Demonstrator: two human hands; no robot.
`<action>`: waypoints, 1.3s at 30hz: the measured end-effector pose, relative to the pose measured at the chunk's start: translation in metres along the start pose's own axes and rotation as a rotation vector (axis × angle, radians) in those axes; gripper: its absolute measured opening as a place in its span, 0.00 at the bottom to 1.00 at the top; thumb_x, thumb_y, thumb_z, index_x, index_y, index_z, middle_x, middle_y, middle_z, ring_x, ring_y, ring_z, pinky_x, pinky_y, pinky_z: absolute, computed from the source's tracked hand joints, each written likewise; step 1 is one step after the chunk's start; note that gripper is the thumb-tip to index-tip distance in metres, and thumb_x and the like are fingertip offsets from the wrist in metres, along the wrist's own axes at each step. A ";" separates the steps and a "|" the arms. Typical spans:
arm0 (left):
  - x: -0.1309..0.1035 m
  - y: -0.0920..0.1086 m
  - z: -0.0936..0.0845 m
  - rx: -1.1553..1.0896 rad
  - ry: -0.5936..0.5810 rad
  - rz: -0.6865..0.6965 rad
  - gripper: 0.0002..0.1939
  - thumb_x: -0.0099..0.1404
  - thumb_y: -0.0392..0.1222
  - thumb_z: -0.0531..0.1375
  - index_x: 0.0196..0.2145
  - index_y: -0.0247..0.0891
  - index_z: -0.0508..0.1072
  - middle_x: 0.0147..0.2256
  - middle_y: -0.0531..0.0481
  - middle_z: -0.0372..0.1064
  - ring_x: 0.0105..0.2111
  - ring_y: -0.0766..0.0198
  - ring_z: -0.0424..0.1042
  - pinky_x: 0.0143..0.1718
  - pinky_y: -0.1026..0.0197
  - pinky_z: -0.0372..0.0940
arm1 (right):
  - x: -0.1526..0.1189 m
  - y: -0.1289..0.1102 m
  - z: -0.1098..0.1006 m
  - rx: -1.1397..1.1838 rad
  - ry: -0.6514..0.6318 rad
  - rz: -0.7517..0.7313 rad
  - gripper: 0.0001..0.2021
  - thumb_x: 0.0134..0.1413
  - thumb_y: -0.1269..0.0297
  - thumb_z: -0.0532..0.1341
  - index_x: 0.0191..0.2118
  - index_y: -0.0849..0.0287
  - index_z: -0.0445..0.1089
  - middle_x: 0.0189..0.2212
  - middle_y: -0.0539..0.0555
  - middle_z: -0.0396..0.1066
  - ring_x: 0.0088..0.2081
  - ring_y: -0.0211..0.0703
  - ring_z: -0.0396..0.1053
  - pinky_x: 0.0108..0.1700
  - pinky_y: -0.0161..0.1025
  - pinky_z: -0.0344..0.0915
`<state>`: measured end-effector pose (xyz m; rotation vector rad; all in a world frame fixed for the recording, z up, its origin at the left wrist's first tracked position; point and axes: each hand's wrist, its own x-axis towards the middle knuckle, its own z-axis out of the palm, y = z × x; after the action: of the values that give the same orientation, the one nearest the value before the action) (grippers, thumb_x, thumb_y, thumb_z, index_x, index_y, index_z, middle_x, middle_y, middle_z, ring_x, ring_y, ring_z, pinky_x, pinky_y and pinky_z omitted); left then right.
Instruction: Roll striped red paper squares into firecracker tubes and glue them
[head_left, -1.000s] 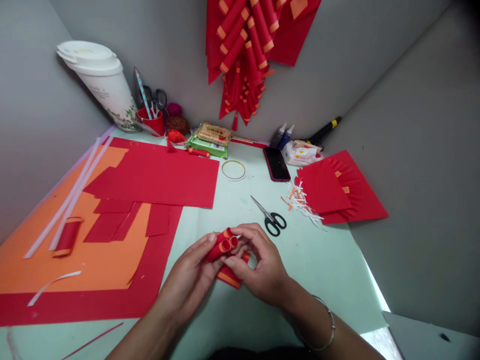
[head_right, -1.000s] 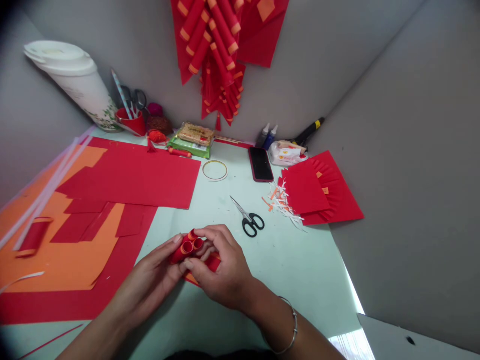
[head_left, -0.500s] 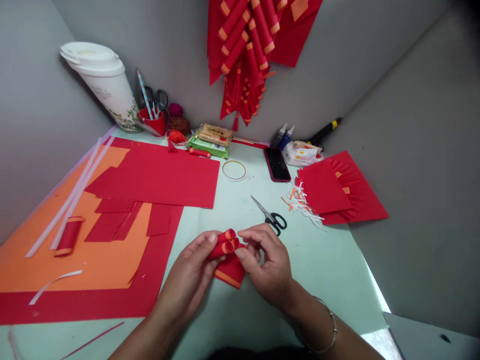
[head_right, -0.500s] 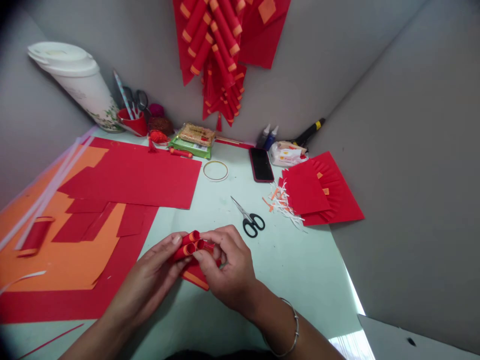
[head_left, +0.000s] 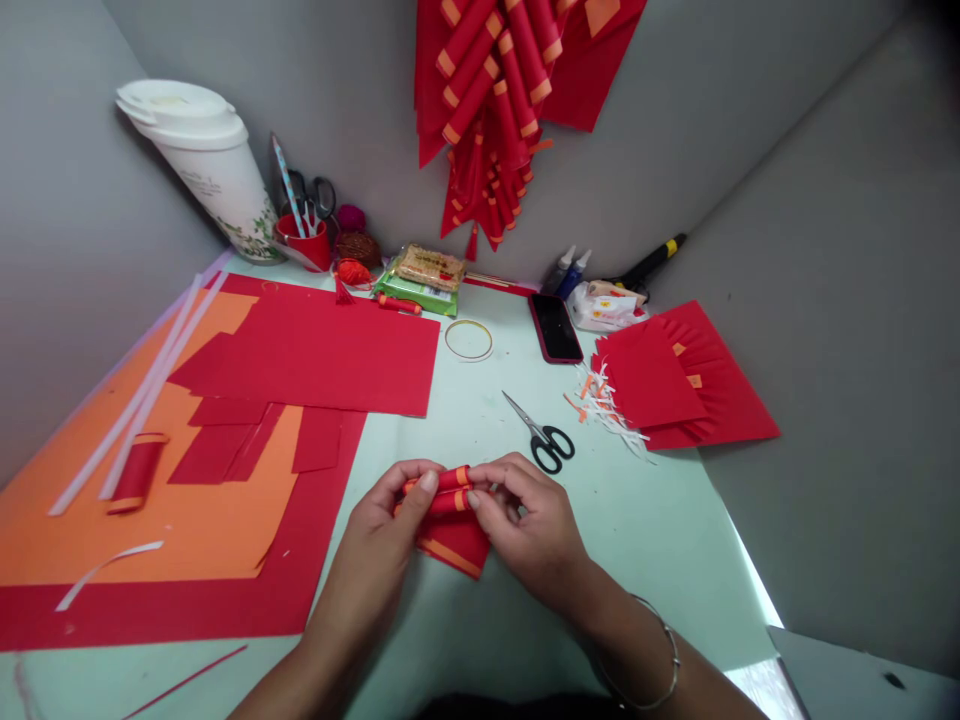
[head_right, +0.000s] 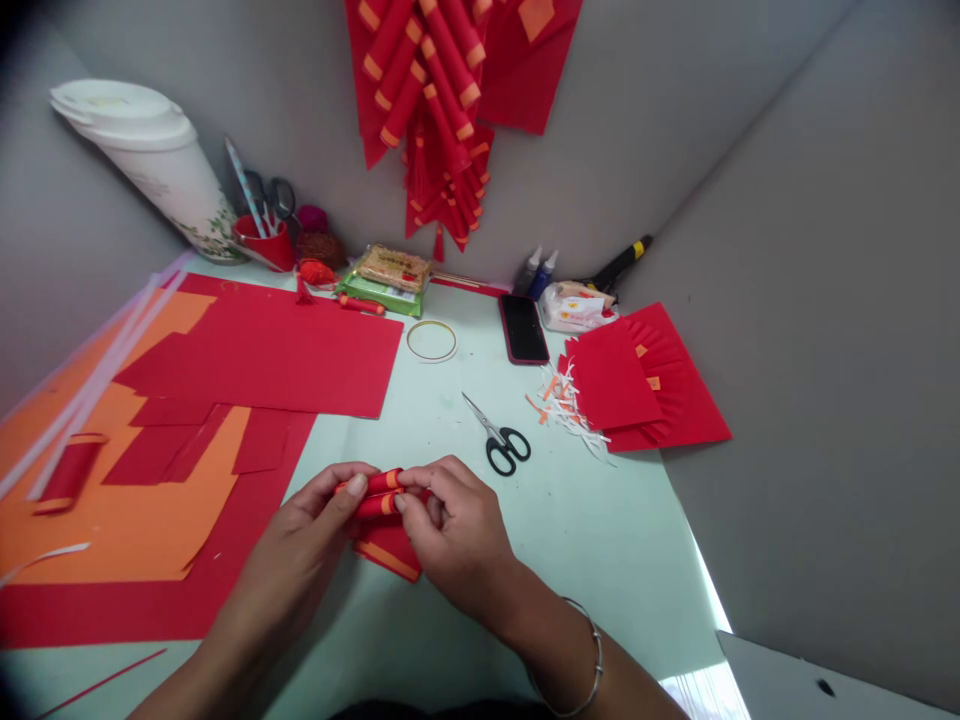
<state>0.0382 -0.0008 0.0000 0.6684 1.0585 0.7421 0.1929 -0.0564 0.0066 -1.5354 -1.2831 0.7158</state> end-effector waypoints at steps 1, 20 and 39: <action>0.000 0.000 -0.001 0.093 -0.002 0.041 0.11 0.60 0.48 0.69 0.39 0.41 0.78 0.36 0.49 0.78 0.36 0.60 0.74 0.39 0.64 0.66 | 0.000 0.000 0.000 -0.003 -0.007 0.007 0.10 0.55 0.71 0.61 0.41 0.57 0.78 0.32 0.51 0.72 0.24 0.35 0.63 0.27 0.34 0.64; -0.010 0.003 -0.004 0.373 0.028 0.201 0.24 0.69 0.63 0.53 0.51 0.47 0.74 0.54 0.45 0.73 0.59 0.50 0.67 0.58 0.53 0.60 | 0.007 0.006 0.003 0.177 -0.083 0.239 0.10 0.48 0.67 0.63 0.35 0.58 0.82 0.26 0.52 0.74 0.24 0.36 0.62 0.27 0.35 0.60; -0.007 0.027 0.004 -0.414 0.100 -0.052 0.07 0.64 0.33 0.60 0.35 0.31 0.79 0.35 0.42 0.76 0.24 0.68 0.69 0.23 0.67 0.66 | 0.028 0.026 -0.017 0.756 0.170 0.605 0.16 0.38 0.60 0.76 0.34 0.62 0.79 0.14 0.46 0.66 0.17 0.28 0.58 0.19 0.25 0.51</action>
<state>0.0340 0.0089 0.0259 0.2507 0.9685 0.9232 0.2253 -0.0341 -0.0072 -1.2829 -0.3110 1.2460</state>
